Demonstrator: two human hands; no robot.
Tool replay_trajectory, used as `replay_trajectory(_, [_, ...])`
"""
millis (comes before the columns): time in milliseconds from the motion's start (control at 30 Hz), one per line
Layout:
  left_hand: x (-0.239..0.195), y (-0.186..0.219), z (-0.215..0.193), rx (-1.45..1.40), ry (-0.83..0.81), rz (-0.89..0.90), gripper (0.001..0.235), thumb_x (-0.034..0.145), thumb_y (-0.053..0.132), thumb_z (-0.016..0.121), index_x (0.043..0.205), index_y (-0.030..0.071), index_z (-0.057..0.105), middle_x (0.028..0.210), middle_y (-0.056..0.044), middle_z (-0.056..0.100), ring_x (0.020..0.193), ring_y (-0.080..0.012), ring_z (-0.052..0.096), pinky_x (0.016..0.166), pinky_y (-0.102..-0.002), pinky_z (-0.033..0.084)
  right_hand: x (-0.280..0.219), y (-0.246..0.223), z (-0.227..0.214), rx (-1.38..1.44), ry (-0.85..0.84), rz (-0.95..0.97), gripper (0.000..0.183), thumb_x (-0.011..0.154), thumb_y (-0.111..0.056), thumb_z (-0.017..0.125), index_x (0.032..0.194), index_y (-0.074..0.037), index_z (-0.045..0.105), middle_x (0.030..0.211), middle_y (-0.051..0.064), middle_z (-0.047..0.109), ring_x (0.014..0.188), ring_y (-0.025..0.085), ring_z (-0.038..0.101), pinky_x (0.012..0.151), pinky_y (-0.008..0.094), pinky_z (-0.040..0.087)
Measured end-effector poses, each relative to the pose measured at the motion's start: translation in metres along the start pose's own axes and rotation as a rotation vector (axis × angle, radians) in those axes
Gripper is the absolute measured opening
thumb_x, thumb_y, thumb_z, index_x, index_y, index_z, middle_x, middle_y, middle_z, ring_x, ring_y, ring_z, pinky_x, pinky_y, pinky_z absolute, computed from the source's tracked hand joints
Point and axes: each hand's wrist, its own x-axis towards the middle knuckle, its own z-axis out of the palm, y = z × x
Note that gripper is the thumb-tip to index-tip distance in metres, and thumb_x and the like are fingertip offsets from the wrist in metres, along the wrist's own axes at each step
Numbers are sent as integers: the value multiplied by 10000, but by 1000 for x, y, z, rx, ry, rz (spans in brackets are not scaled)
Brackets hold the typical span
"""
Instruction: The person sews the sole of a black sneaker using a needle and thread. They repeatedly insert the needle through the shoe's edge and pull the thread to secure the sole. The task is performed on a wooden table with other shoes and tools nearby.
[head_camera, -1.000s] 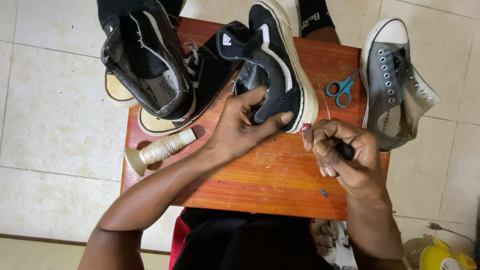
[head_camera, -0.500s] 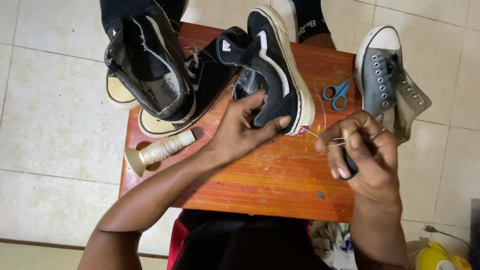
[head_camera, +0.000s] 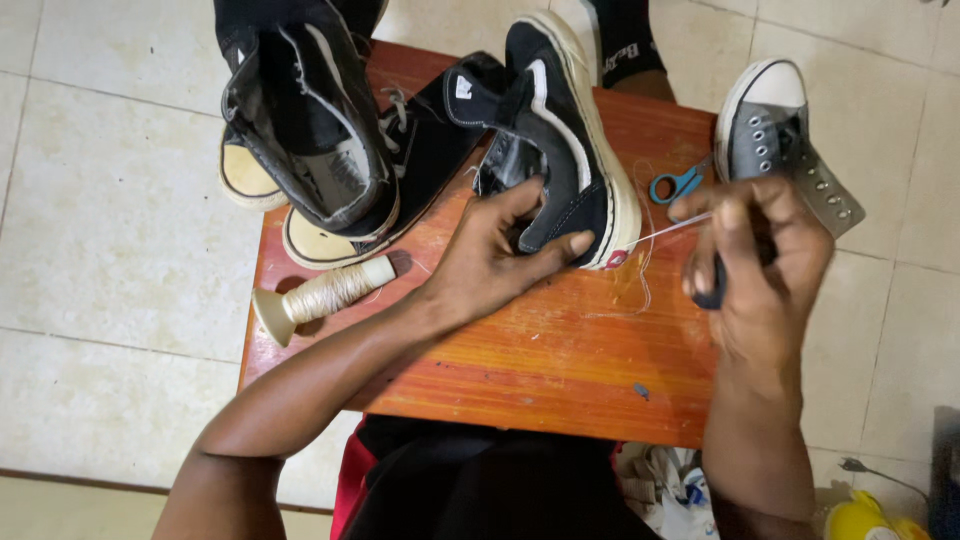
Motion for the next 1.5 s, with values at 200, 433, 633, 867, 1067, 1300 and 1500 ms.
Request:
replay_trajectory(200, [-4,-1,0,-44,3,-43,182,1161,201,842,1111,165,671,999,98,616,919,-18,568,782,-232,469,8,7,-2,-370,-59,-162,212,1381,-211,620,1315,-20,557,1055,120,670,579,102,517,540,274,527])
replay_trajectory(433, [-5,-8,0,43,-15,59,175,1172,196,837,1119,150,676,991,89,641,953,-34,569,851,-264,478,-22,-35,-7,-585,-243,-133,535,1222,-326,526,1561,72,638,1385,223,639,1059,282,651,951,405,542])
replay_trajectory(633, [-7,-8,0,38,3,54,183,1162,188,854,1127,137,682,980,78,652,940,-35,570,828,-264,476,-29,-47,-1,-722,-391,-298,339,1041,-78,936,1345,48,852,1237,183,836,1056,252,827,983,364,648])
replay_trajectory(867, [-8,-7,-1,96,9,56,213,1151,201,869,1092,150,671,920,89,596,891,-42,518,804,-272,444,-31,-43,3,-729,-328,-394,269,963,-12,1035,1173,67,885,1166,227,878,1009,279,862,967,374,679])
replay_trajectory(1067, [-8,-4,2,110,2,68,263,1147,193,860,1027,162,628,883,89,534,828,-51,492,749,-284,419,-30,-41,8,-809,-296,-458,143,1042,34,989,1130,96,895,1151,239,867,1006,301,847,958,415,678])
replay_trajectory(1300, [-8,-4,2,142,-3,74,260,1139,194,871,1022,162,641,866,88,521,771,-55,455,676,-290,376,-35,-44,6,-906,-168,-569,53,1148,116,944,1189,144,927,1187,304,860,1014,359,829,1016,473,679])
replay_trajectory(1500, [-8,-2,2,155,-6,70,250,1144,221,869,1031,165,652,871,91,548,784,-49,477,690,-284,401,-31,-42,14,-786,-298,-565,78,1043,94,973,1084,76,909,1077,218,851,911,290,815,894,413,649])
